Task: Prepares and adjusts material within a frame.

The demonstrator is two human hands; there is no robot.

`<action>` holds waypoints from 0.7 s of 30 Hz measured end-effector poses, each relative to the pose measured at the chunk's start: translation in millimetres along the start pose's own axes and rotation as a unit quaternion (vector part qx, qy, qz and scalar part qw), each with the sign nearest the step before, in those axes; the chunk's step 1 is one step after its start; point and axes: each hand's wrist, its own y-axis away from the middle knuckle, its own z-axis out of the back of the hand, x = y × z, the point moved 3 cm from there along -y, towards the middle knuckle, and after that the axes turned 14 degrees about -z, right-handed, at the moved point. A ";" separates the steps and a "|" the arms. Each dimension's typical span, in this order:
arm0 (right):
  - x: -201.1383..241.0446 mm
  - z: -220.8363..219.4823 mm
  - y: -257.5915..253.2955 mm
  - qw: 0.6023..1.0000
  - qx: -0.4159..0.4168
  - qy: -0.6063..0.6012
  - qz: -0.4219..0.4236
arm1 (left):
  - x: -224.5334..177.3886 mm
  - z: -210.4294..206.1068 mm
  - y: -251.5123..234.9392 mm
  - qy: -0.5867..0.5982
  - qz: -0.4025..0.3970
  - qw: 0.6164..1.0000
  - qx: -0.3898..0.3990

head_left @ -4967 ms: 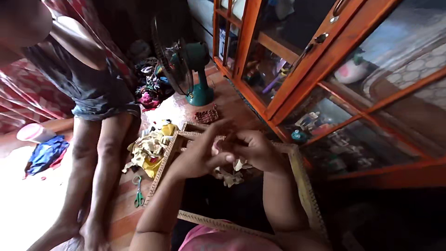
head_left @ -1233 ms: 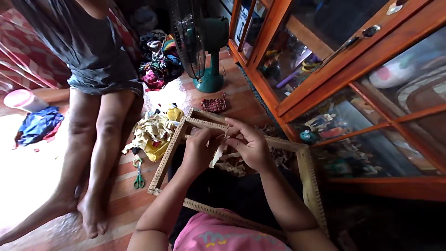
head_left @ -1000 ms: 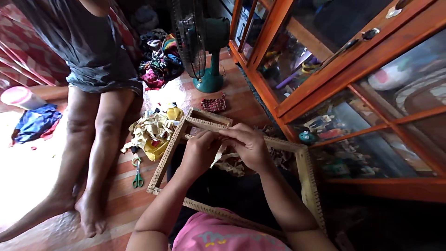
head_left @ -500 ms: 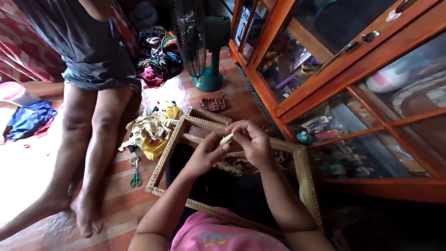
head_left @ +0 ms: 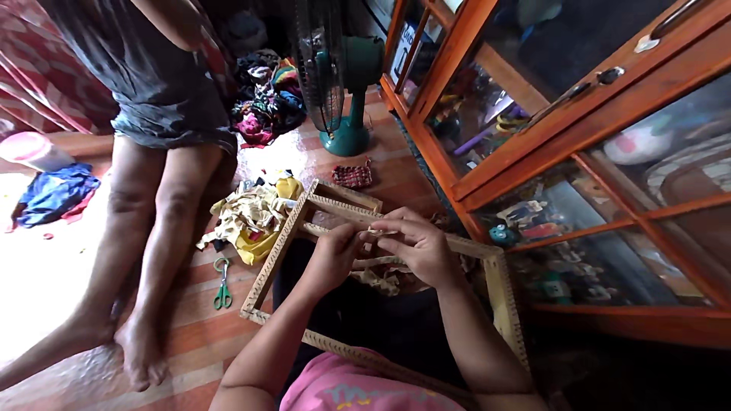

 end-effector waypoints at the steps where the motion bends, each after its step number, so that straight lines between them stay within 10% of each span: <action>1: -0.6 0.4 -0.6 0.998 -0.024 0.049 0.034 | -1.0 1.0 -0.4 -0.001 0.002 1.000 0.001; 14: -0.6 13.7 -3.9 0.949 -0.173 0.179 0.192 | -2.8 13.5 8.2 -0.026 -0.064 0.997 0.038; 21: -15.7 -28.9 13.6 0.937 -0.134 0.239 0.215 | -10.4 10.9 11.4 0.198 -0.081 0.975 -0.055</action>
